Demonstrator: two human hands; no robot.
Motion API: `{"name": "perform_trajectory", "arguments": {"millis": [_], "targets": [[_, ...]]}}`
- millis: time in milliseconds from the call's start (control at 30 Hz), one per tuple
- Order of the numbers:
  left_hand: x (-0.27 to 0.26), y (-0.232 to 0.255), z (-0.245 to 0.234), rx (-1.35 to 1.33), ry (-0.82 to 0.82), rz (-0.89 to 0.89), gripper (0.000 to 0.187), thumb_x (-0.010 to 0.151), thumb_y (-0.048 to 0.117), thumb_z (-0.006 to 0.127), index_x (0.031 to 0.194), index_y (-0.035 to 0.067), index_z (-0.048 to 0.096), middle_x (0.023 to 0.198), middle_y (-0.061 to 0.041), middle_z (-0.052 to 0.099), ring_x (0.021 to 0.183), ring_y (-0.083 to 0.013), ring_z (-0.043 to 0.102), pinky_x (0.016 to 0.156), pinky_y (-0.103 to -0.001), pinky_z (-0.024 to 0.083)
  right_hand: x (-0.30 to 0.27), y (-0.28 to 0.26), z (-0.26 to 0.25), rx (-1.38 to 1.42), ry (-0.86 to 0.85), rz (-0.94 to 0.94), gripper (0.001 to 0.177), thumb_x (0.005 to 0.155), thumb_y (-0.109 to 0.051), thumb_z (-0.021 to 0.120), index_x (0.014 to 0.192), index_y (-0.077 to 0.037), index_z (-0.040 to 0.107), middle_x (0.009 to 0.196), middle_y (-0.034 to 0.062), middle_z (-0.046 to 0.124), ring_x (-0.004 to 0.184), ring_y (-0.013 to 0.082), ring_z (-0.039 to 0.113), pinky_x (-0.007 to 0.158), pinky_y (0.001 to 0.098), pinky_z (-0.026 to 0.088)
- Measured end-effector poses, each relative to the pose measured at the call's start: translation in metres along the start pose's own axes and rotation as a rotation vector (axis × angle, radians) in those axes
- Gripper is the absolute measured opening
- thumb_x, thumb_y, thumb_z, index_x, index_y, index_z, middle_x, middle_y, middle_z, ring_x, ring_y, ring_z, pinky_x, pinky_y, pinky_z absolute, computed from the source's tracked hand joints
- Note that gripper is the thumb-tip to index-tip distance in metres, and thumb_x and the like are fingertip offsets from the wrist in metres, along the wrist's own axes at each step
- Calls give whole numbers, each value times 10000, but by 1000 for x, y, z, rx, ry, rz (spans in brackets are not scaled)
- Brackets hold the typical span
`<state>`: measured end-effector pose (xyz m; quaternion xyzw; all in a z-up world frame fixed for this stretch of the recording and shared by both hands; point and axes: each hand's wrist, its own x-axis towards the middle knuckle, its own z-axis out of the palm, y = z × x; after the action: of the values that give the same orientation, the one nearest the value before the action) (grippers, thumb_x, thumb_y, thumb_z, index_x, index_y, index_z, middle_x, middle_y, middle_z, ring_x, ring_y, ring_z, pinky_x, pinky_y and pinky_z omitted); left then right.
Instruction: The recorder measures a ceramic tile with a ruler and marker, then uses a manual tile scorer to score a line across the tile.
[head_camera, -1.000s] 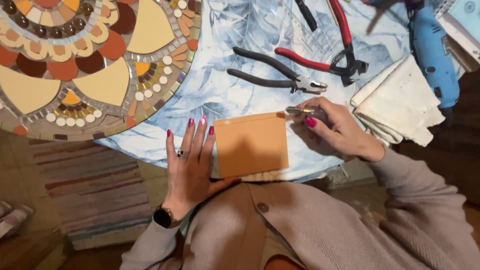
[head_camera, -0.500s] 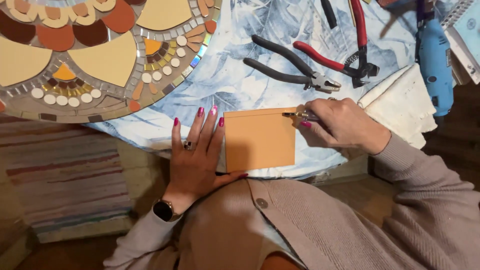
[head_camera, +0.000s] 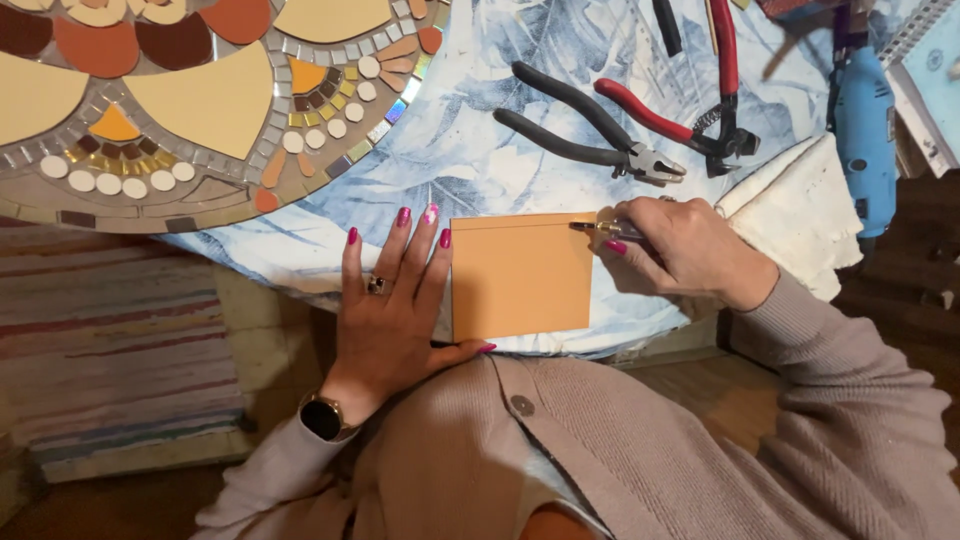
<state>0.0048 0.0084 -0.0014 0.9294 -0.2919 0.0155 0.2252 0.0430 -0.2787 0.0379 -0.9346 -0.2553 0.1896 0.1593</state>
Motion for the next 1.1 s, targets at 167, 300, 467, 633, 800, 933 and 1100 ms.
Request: {"name": "perform_trajectory", "arguments": {"millis": [167, 300, 467, 633, 800, 933, 1100], "targets": [[-1, 0, 1, -15, -12, -8, 864, 723, 666, 445, 1247, -15, 355, 1351, -189, 258, 1259, -309, 233, 986, -550, 123, 0, 2, 2, 15, 15, -15, 213, 770, -197, 539, 901, -29, 544, 647, 56, 589, 452, 186, 545, 436, 264, 435], [-1, -1, 1, -40, 42, -12, 811, 736, 657, 420, 1210, 0, 393, 1330, -185, 301, 1244, -308, 278, 980, -558, 150, -1, 3, 3, -1, 21, -42, 201, 749, -169, 551, 883, -22, 527, 638, 59, 573, 450, 197, 531, 438, 269, 424], [-1, -5, 1, -41, 34, 1, 865, 663, 641, 571, 1214, 1, 382, 1324, -190, 301, 1245, -309, 274, 978, -563, 165, 0, 2, 3, -28, -6, -39, 215, 769, -183, 538, 909, -20, 527, 654, 66, 573, 464, 200, 533, 451, 270, 425], [-4, -11, 5, -76, 49, 7, 887, 610, 616, 657, 1186, -11, 406, 1321, -188, 325, 1233, -300, 304, 982, -553, 153, -1, 2, 4, -36, -28, -7, 232, 768, -178, 524, 925, -8, 512, 697, 91, 590, 521, 238, 554, 507, 295, 443], [-5, -15, 10, -117, 66, 58, 873, 641, 620, 631, 1168, -56, 465, 1316, -235, 294, 1230, -344, 260, 961, -567, 170, -3, 2, 5, -15, -46, 38, 232, 759, -166, 540, 917, 1, 509, 676, 92, 592, 519, 234, 553, 518, 299, 447], [-9, -17, 17, -111, 52, 69, 913, 669, 642, 596, 1217, -66, 418, 1337, -244, 247, 1253, -351, 199, 966, -570, 156, -2, -1, 2, -29, -79, 42, 212, 781, -170, 533, 911, -7, 497, 715, 86, 601, 524, 225, 557, 521, 298, 450], [-12, -16, 16, 93, 19, 68, 958, 727, 752, 422, 1284, -25, 375, 1380, -207, 221, 1290, -321, 166, 1006, -522, 55, -4, -3, 2, -52, -57, 32, 261, 759, -174, 533, 947, 5, 503, 741, 111, 574, 530, 246, 527, 529, 312, 435]]}}
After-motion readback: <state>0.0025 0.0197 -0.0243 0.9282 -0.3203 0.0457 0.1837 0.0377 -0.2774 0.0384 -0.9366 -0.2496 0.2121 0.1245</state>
